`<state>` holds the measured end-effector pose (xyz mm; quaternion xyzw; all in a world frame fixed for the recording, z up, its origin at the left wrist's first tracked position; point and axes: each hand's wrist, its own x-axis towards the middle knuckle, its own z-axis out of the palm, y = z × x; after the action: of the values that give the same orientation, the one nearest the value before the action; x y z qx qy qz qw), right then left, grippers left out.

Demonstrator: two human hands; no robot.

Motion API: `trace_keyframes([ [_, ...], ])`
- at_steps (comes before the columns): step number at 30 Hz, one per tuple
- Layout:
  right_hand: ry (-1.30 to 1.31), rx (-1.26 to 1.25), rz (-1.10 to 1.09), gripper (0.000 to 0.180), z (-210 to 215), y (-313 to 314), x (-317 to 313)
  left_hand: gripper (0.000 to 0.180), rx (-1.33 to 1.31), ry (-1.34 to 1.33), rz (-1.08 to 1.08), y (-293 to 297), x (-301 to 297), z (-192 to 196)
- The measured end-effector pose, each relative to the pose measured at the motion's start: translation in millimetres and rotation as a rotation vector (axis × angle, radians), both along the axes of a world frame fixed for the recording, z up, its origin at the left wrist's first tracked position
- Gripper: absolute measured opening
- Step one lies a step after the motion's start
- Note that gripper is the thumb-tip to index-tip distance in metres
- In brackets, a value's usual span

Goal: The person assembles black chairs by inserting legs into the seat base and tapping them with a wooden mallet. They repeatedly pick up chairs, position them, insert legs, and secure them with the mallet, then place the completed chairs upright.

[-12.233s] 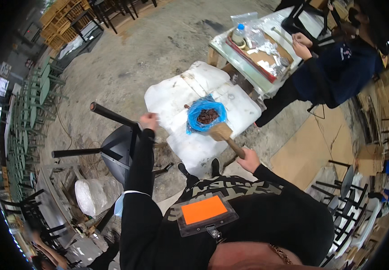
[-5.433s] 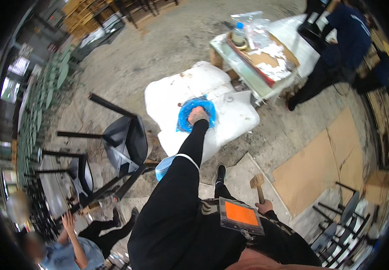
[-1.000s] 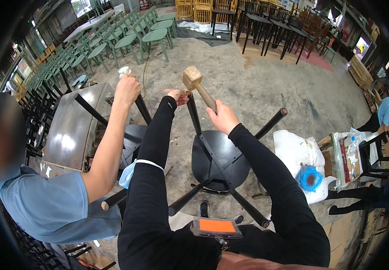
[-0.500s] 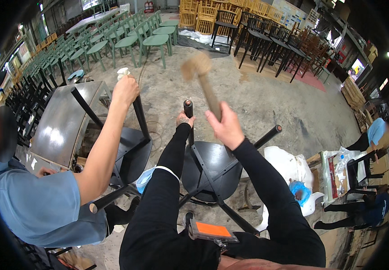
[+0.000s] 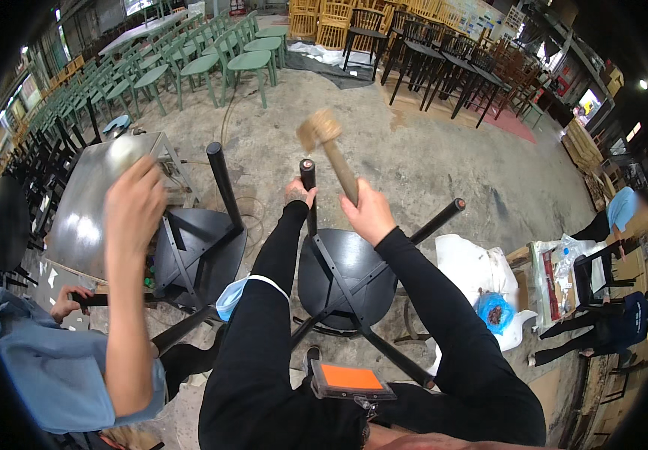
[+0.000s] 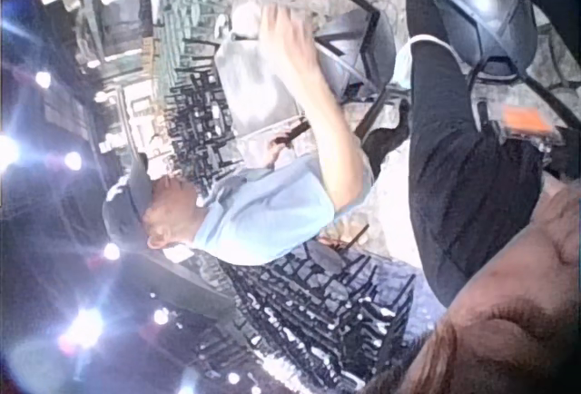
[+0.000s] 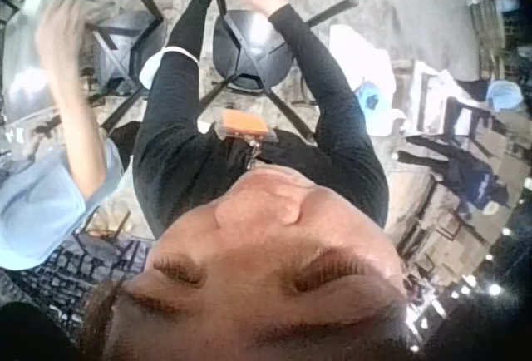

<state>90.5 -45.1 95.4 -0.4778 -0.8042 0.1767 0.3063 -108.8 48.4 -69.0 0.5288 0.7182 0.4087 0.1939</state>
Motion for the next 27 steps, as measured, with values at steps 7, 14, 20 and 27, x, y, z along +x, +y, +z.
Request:
trace_keyframes([
  [7, 0.694, -0.216, 0.092, 0.025, 87, -77, 42, 0.042, -0.108, 0.077, 0.153, -8, 1, 3],
  [14, 0.591, -0.354, -0.105, 0.020, 74, -142, 144, 0.028, -0.451, 0.191, 0.075, -23, 33, 38],
  [20, 0.373, -0.397, -0.220, 0.025, 64, -169, 188, 0.042, -0.575, 0.188, 0.018, -36, 54, 36],
  [27, -0.024, -0.156, -0.034, 0.035, 32, -102, 122, 0.084, -0.409, -0.155, 0.361, -27, 48, 23],
])
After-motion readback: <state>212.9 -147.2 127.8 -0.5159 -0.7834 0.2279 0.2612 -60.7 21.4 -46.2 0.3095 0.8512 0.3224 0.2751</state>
